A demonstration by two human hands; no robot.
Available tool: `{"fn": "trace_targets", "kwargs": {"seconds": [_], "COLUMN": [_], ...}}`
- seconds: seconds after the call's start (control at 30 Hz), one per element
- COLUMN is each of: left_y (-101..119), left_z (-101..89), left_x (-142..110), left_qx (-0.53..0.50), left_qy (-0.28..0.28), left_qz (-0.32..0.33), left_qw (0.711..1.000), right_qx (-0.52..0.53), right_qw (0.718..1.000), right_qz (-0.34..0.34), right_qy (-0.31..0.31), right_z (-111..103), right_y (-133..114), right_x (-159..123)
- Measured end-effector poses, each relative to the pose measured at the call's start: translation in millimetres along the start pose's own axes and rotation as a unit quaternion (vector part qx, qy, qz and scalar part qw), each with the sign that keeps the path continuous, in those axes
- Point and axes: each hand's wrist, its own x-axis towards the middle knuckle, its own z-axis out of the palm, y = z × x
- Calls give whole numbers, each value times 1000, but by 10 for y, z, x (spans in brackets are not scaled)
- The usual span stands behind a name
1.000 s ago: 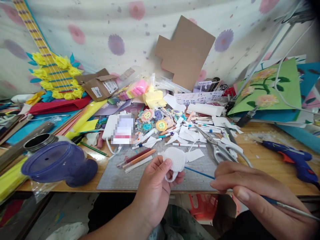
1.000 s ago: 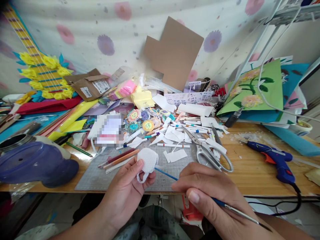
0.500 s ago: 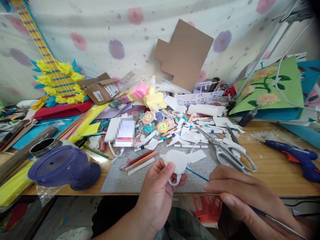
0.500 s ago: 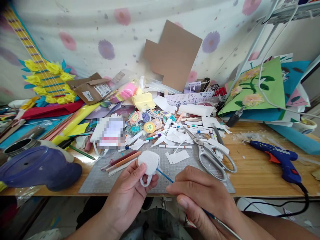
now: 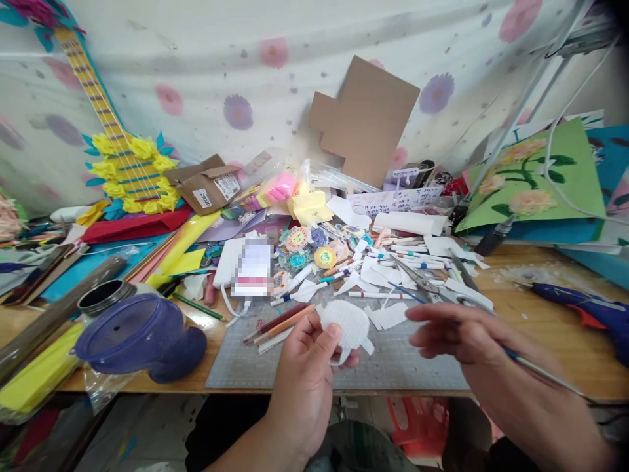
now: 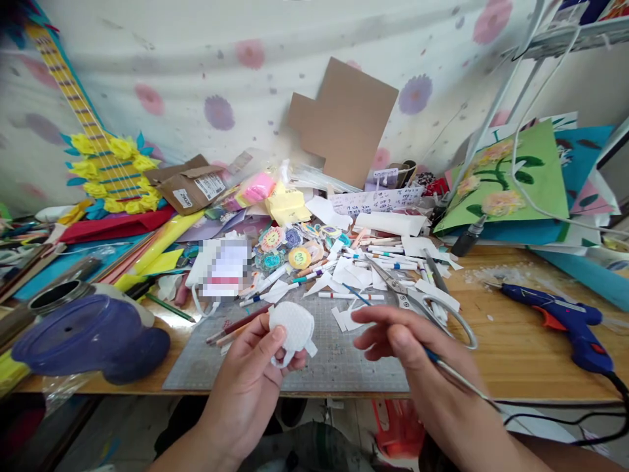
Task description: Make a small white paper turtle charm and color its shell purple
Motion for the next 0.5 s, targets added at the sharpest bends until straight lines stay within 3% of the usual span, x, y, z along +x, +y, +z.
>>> {"fn": "trace_targets", "kwargs": {"seconds": [0.1,0.23,0.5], "left_y": [-34,-101,-131], "left_z": [33,42,-95], "left_x": [-15,-19,54], "left_qx": [15,38,36], "left_qy": [-5,-10,-23], "left_qz": [21,8,21], "left_qw": [1000,999,999], "right_qx": [98,213,134], "right_qw": [987,958,982], "right_qz": [111,164,79], "right_qy": [-68,-98,-108], "right_z": [225,443,488], "right_y": [-38,-72,204], "right_x": [40,50,84]}}
